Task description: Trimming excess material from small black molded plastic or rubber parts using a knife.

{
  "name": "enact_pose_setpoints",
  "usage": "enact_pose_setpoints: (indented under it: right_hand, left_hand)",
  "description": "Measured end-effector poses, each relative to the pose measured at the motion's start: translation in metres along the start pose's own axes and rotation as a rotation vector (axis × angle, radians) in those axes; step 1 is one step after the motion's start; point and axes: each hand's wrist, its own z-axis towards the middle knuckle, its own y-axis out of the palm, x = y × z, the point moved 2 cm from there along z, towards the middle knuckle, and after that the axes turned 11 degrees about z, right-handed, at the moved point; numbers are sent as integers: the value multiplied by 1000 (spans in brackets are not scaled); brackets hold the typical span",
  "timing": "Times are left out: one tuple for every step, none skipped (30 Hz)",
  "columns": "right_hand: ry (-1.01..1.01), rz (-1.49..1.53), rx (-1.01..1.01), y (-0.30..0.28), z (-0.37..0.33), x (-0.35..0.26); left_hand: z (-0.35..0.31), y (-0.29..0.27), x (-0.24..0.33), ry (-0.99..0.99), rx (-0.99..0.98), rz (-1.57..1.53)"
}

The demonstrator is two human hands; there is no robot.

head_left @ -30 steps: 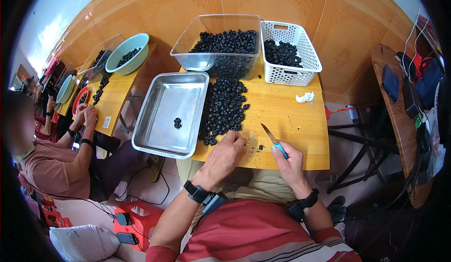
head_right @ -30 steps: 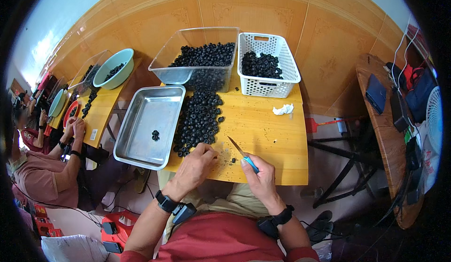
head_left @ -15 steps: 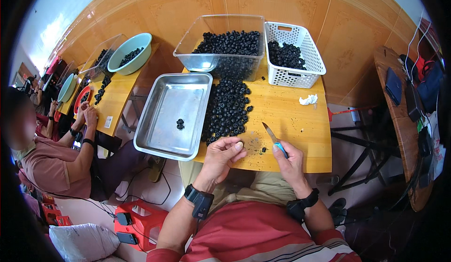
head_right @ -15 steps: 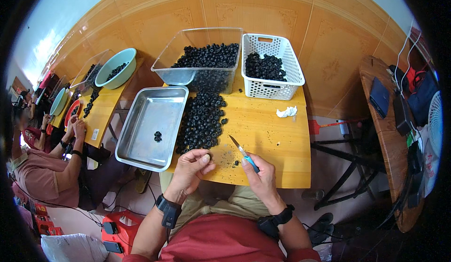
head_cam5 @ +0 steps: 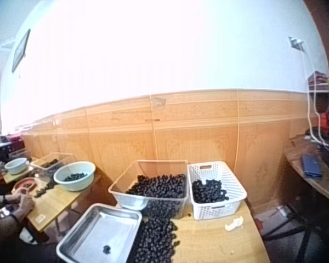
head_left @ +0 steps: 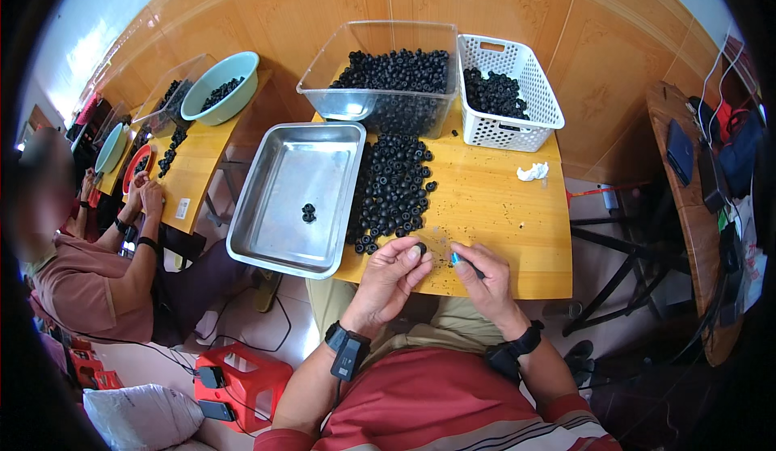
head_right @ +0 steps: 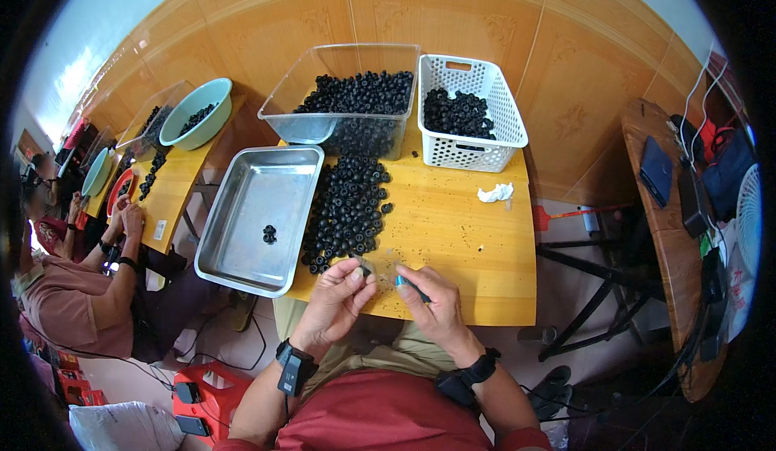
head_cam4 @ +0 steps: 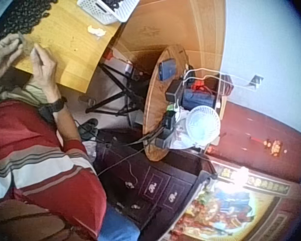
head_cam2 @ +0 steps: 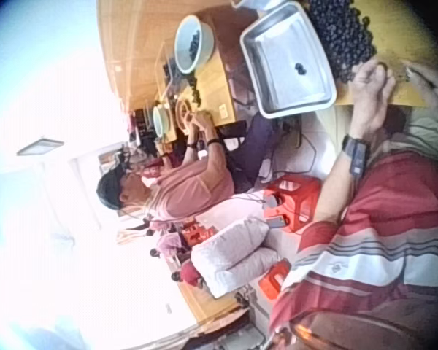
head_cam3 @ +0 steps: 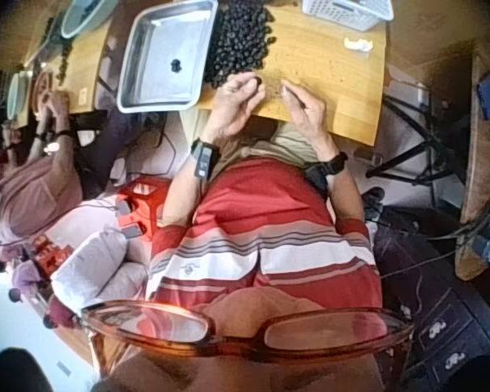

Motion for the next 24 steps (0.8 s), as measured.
enact_pose_setpoints:
  right_hand:
    - [-4, -4, -22, 1, 0, 1]
    - [-2, -5, -23, 2, 1, -1]
    - [1, -11, -51, 3, 2, -4]
    - [3, -17, -79, 5, 3, -6]
    - [4, -17, -79, 6, 4, -6]
    - [-14, -20, -75, 7, 5, -5]
    - [-32, -22, -71, 7, 6, -5]
    - [-30, -23, -71, 8, 6, -4]
    - [-54, -41, -64, 8, 7, -4]
    - [-78, -57, -57, 7, 7, -4]
    - [-76, -58, -57, 7, 7, -4]
    - [-88, -70, -66, 8, 7, -4]
    - [-100, -81, -74, 8, 7, -4]
    - [-99, -81, -74, 8, 7, -4]
    - [-110, -79, -71, 9, 7, -3]
    - [-121, -77, -68, 9, 7, -3]
    - [-119, -77, -67, 9, 6, -3]
    - [-111, -84, -69, 9, 6, -3]
    - [-103, -92, -71, 9, 6, -3]
    - [-103, -92, -70, 9, 6, -3]
    - [-114, -90, -67, 9, 6, -4]
    - [-126, -87, -65, 9, 6, -3]
    - [-126, -87, -64, 10, 5, -3]
    - [-134, -87, -61, 10, 5, -2]
  left_hand:
    - [1, 1, -1, 8, -27, -14]
    - [0, 2, -1, 8, -27, -15]
    - [-1, 4, -1, 7, -25, -25]
    - [-1, 5, -1, 6, -24, -34]
    - [-1, 5, -2, 5, -23, -34]
    - [-1, 4, -3, -9, -13, -48]
    - [-2, 3, -4, -25, -4, -61]
    - [-2, 3, -4, -26, -3, -62]
    - [-2, 3, -4, -29, -14, -72]
    - [-3, 3, -4, -31, -25, -81]
    - [-3, 3, -4, -33, -24, -82]
    - [-3, 3, -5, -29, -27, -82]
    - [-2, 3, -5, -25, -29, -82]
    - [-2, 2, -6, -27, -29, -82]
    - [-2, 2, -6, -23, -36, -88]
    - [-2, 2, -6, -20, -43, -93]
    - [-2, 2, -7, -21, -43, -94]
    - [-2, 0, -8, -28, -38, -78]
    - [-2, 0, -8, -36, -33, -63]
    - [-2, 0, -8, -37, -34, -63]
    - [-2, 1, -8, -31, -40, -77]
    - [-3, 1, -8, -23, -45, -91]
    - [-3, 2, -8, -24, -44, -90]
    - [-3, 2, -7, -20, -48, -86]
